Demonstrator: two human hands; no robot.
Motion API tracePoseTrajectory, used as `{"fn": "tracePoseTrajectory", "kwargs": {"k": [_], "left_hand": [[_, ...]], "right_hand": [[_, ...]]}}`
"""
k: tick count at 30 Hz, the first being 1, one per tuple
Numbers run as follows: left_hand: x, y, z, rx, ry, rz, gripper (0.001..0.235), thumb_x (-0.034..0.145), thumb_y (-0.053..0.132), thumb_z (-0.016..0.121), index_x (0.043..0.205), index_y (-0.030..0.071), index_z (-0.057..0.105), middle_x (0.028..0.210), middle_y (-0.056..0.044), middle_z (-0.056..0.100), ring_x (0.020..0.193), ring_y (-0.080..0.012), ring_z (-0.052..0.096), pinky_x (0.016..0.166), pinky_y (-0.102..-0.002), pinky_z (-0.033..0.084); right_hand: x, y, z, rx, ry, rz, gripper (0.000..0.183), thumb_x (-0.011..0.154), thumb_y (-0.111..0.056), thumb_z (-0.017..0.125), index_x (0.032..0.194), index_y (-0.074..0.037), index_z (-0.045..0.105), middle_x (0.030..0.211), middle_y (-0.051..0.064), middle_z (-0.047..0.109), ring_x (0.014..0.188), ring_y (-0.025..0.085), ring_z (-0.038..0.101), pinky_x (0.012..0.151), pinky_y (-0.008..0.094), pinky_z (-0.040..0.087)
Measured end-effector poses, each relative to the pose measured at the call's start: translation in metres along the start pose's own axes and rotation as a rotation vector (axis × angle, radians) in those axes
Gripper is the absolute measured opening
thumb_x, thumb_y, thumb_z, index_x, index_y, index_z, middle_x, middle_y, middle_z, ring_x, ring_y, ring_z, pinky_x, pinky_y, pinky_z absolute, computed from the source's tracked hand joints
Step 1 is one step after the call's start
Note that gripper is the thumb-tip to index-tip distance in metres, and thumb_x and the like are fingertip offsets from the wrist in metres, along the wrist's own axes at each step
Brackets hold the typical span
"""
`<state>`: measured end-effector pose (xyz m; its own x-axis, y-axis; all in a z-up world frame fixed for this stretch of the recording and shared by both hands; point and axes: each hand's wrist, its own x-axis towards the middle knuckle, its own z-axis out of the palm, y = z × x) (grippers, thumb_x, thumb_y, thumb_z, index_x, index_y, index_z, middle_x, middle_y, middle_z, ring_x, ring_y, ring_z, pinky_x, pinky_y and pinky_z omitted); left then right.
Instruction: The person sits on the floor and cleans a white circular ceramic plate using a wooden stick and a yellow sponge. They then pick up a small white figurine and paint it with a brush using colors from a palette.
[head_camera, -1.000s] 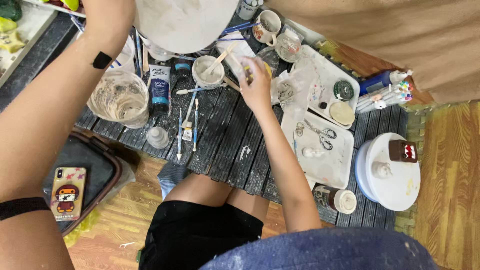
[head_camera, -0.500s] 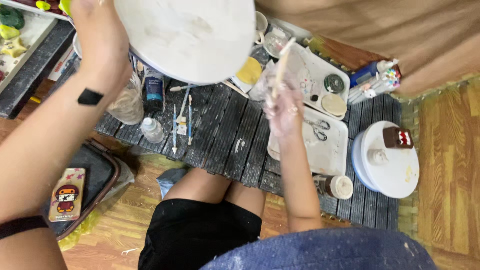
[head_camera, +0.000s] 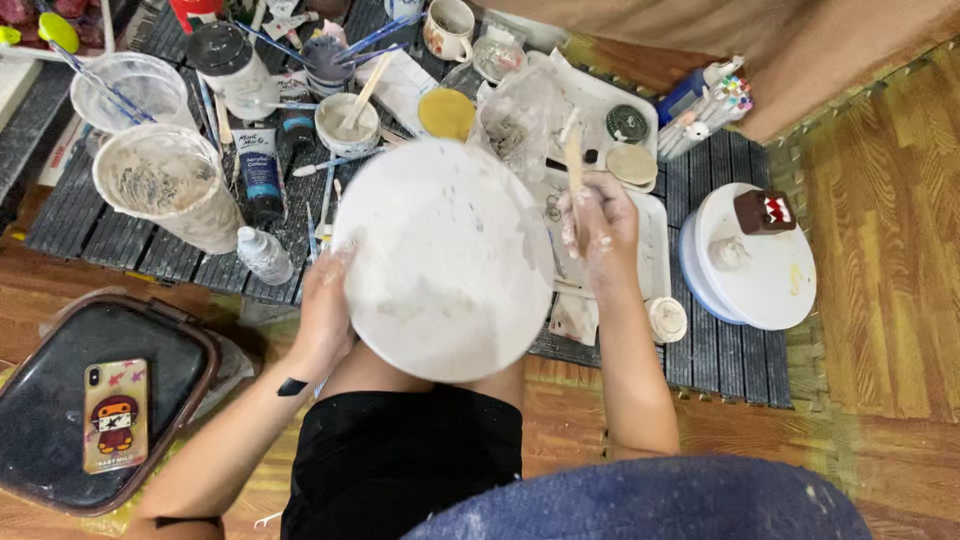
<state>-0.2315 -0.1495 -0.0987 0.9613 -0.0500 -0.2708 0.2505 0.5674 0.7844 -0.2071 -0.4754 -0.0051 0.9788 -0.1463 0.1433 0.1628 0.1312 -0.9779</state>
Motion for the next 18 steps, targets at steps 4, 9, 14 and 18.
{"fn": "tracePoseTrajectory", "kwargs": {"k": [4,9,14,18], "left_hand": [[0.017,-0.031,-0.027,-0.032,0.023,-0.219,0.041,0.099,0.031,0.058,0.126,0.000,0.063,0.114,-0.012,0.072,0.102,-0.0196,0.069,0.089,-0.034,0.055],[0.043,-0.055,-0.058,-0.004,0.037,-0.289,0.038,0.101,0.030,0.059,0.125,0.000,0.063,0.112,-0.013,0.070,0.097,-0.0219,0.068,0.084,-0.035,0.055],[0.056,-0.077,-0.090,0.037,0.084,-0.234,0.041,0.105,0.031,0.051,0.127,-0.002,0.062,0.113,-0.013,0.072,0.098,-0.0203,0.069,0.085,-0.033,0.055],[0.067,-0.083,-0.088,0.452,0.072,0.152,0.045,0.108,0.029,0.048,0.137,-0.004,0.054,0.125,-0.011,0.067,0.112,-0.0163,0.061,0.097,-0.030,0.047]], "right_hand": [[0.015,0.030,0.009,0.036,-0.091,0.183,0.014,0.102,-0.014,0.057,0.110,-0.002,0.058,0.087,0.006,0.064,0.050,0.005,0.044,0.038,0.019,0.032],[0.055,0.075,0.035,-0.078,-0.198,0.289,0.012,0.104,-0.014,0.057,0.114,-0.007,0.059,0.084,0.001,0.059,0.055,0.004,0.043,0.046,0.020,0.031],[0.088,0.126,0.048,-0.270,-0.256,0.271,0.014,0.106,-0.018,0.056,0.116,-0.010,0.061,0.082,-0.001,0.056,0.058,0.003,0.043,0.046,0.020,0.032],[0.139,0.155,0.066,-0.473,-0.434,-0.129,0.012,0.108,-0.012,0.059,0.119,-0.006,0.060,0.098,0.001,0.063,0.082,0.008,0.058,0.072,0.025,0.047]]}}
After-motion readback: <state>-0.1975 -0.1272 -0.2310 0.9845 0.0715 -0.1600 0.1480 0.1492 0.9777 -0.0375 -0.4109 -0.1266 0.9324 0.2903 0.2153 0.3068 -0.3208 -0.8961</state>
